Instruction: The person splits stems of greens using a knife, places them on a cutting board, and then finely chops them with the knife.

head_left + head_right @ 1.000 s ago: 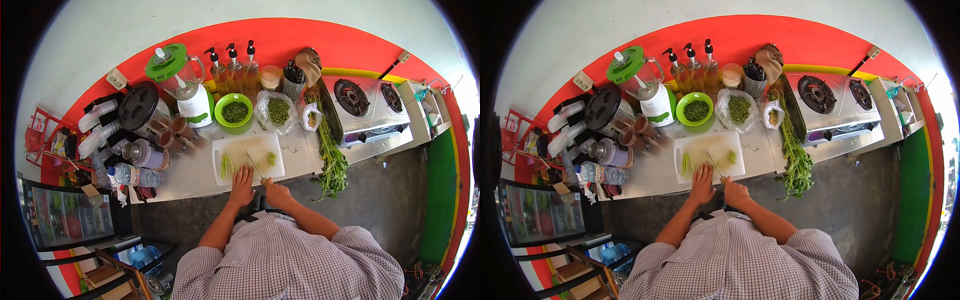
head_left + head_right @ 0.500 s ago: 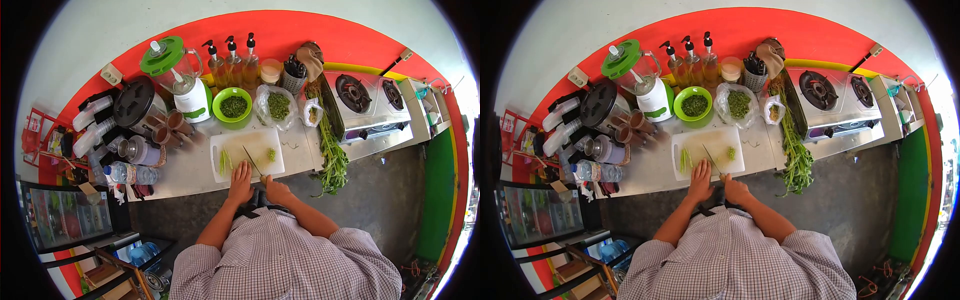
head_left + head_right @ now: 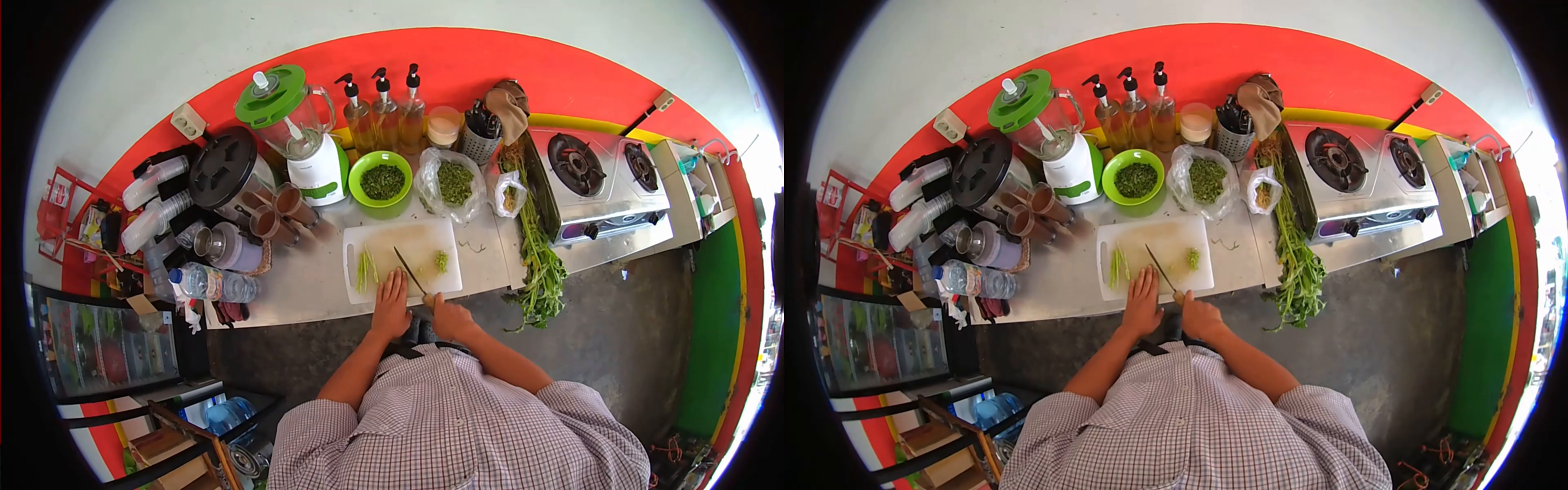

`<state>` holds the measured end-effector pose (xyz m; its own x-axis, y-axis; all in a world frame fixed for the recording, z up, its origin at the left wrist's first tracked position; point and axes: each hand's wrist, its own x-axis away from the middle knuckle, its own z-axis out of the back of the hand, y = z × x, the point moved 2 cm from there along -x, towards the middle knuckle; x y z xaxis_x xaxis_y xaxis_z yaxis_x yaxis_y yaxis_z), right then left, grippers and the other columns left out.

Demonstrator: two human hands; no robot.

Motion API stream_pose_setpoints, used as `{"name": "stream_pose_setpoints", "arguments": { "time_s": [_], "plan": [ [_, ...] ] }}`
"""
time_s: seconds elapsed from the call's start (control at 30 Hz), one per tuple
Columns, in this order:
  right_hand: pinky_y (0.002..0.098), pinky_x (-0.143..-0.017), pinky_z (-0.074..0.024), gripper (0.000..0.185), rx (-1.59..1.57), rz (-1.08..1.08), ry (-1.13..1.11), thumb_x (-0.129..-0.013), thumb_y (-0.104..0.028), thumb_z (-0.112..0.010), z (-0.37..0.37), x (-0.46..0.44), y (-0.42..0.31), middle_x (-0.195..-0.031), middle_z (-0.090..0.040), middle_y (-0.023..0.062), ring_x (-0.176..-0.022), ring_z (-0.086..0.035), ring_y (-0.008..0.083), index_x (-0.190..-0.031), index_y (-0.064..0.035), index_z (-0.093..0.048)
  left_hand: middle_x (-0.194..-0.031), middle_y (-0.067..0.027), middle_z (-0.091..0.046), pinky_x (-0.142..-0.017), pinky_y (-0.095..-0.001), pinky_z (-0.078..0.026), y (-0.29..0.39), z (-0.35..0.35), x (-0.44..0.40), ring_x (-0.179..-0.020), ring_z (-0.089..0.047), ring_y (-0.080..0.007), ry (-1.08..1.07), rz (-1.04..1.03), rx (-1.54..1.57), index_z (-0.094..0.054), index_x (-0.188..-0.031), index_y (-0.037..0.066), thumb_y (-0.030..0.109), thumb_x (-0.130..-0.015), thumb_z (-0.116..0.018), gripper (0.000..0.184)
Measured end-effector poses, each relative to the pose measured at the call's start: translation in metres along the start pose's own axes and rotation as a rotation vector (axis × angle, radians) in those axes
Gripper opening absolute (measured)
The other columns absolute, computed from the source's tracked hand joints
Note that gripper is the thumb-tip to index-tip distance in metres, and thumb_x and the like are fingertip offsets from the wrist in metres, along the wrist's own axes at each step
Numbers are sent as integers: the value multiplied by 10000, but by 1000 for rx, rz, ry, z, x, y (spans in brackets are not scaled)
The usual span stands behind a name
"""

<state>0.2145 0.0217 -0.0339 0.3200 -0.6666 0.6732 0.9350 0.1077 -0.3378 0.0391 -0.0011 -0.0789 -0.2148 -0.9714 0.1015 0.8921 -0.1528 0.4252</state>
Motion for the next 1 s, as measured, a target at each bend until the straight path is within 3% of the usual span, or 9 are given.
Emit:
{"name": "stream_pose_setpoints", "arguments": {
  "time_s": [0.07, 0.1, 0.23, 0.37, 0.43, 0.6, 0.73, 0.8, 1.0],
  "plan": [
    [513, -878, -554, 526, -30, -16, 89, -880, -182, -604, -30, -5, 2, -1052, -701, 297, -1002, -699, 447, -1298, 56, -391, -1679, -157, -146, -1254, -485, -150, -2, -3, -3, -1561, -119, -314, -6, 25, -1, -154, -1595, 1, 123, -760, -718, 1015],
    [502, -882, -560, 643, 6, -19, 49, -898, -156, -579, -29, -7, 0, -1098, -699, 285, -1019, -704, 421, -1428, 91, -311, -1679, -162, -143, -1254, -486, -151, -4, -5, -4, -1561, -117, -318, -8, 39, -2, -152, -1594, -4, 116, -761, -711, 1010],
    [506, -890, -557, 643, 19, 10, -3, -897, -144, -575, 3, -1, -11, -1090, -697, 296, -1016, -700, 440, -1424, 102, -300, -1670, -207, -139, -1241, -527, -151, -4, -4, -1, -1555, -107, -370, 17, 23, 51, -166, -1581, -33, 119, -769, -715, 992],
    [491, -879, -563, 660, 10, -2, 19, -890, -158, -595, -16, -5, -10, -1076, -707, 282, -1014, -704, 430, -1421, 92, -295, -1669, -209, -139, -1240, -530, -153, -3, -1, -3, -1554, -110, -372, 22, 12, 43, -167, -1578, -40, 114, -774, -707, 981],
    [484, -872, -567, 661, 15, 1, 39, -887, -166, -603, -20, -5, -10, -1071, -710, 278, -1013, -706, 425, -1418, 83, -299, -1675, -183, -141, -1250, -487, -164, -4, -4, -3, -1559, -125, -332, 16, 30, -4, -162, -1582, -30, 79, -776, -669, 959],
    [511, -871, -562, 624, 50, 22, -7, -894, -190, -602, 7, -4, -11, -1052, -709, 279, -992, -704, 450, -1390, 71, -327, -1670, -191, -155, -1248, -491, -171, -1, -3, 2, -1556, -134, -337, 46, 28, 23, -187, -1574, -32, 75, -770, -669, 943],
    [519, -860, -564, 602, 12, 34, 99, -903, -232, -605, -22, -4, -6, -1043, -711, 270, -982, -706, 447, -1365, 58, -350, -1669, -198, -150, -1247, -497, -170, -4, -7, -3, -1555, -129, -345, 66, 24, -8, -194, -1569, -37, 73, -764, -675, 943],
    [548, -871, -554, 607, -69, 30, 81, -878, -221, -627, -25, -2, -2, -1039, -694, 311, -973, -692, 479, -1339, 61, -351, -1668, -201, -148, -1246, -502, -168, -3, -8, -3, -1554, -128, -352, 51, 41, -7, -191, -1569, -38, 73, -762, -675, 947],
    [556, -807, -557, 522, -54, 18, 163, -895, -233, -577, -27, 4, 26, -954, -717, 272, -915, -710, 453, -1313, 32, -410, -1665, -222, -134, -1240, -535, -147, 8, -6, -12, -1555, -108, -371, 21, 101, 4, -185, -1567, -46, 91, -738, -694, 982]
  ]
}}
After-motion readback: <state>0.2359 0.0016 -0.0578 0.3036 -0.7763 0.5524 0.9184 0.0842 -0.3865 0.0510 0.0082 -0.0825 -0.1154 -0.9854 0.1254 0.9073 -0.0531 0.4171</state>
